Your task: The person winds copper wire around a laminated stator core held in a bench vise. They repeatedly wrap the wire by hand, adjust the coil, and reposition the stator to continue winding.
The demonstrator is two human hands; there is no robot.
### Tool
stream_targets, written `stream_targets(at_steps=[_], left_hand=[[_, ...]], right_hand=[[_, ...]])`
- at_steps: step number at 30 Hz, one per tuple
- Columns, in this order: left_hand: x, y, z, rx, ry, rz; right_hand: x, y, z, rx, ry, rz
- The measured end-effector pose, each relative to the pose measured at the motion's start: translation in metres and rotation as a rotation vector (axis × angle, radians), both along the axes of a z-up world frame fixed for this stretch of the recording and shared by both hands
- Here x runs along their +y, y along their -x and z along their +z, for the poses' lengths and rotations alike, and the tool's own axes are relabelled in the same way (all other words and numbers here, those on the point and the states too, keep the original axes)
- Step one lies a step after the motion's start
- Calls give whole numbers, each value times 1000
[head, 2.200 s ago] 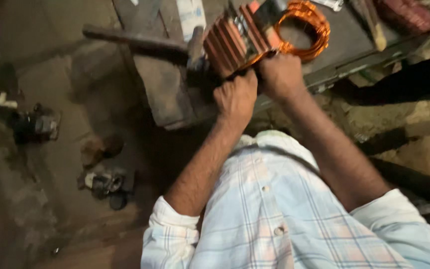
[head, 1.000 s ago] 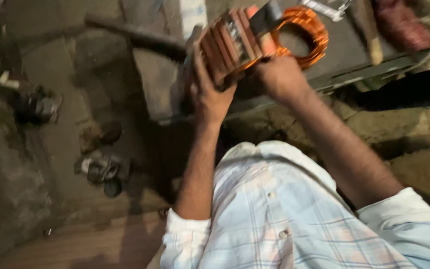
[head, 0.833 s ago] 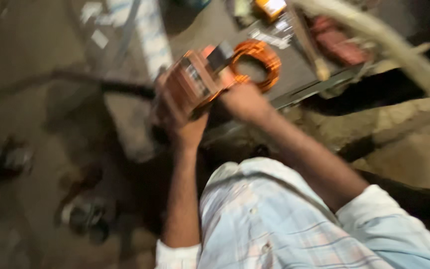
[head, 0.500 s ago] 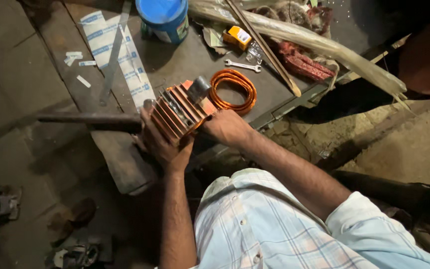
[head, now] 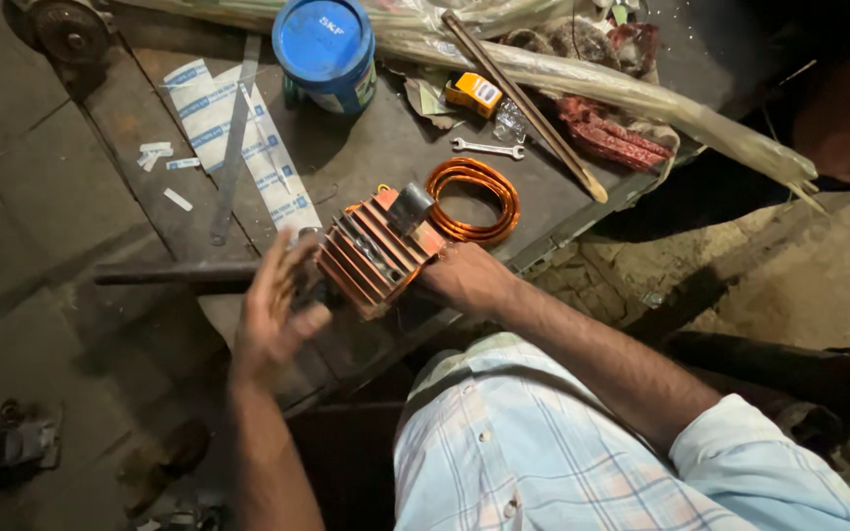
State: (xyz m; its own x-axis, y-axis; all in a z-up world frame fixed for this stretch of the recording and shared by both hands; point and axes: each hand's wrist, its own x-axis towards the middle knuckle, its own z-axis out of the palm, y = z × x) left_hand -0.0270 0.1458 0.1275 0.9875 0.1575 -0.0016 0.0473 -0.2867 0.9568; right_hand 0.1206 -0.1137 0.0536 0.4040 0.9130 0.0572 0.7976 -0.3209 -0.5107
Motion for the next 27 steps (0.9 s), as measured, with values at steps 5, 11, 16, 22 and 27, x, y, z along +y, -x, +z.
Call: stream_targets(at_steps=[5, 11, 16, 22, 27], left_hand=[[9, -51, -8, 225, -48, -133], [15, -75, -1, 311, -26, -309], [11, -81, -5, 337, 15, -291], [11, -83, -4, 332, -4, -294], [11, -83, 0, 357, 26, -306]], right_hand=[[8, 9, 6, -186, 109, -28], [11, 17, 10, -221, 14, -59], [12, 25, 8, -245, 120, -158], [19, 33, 9, -333, -117, -236], [24, 32, 12, -337, -133, -225]])
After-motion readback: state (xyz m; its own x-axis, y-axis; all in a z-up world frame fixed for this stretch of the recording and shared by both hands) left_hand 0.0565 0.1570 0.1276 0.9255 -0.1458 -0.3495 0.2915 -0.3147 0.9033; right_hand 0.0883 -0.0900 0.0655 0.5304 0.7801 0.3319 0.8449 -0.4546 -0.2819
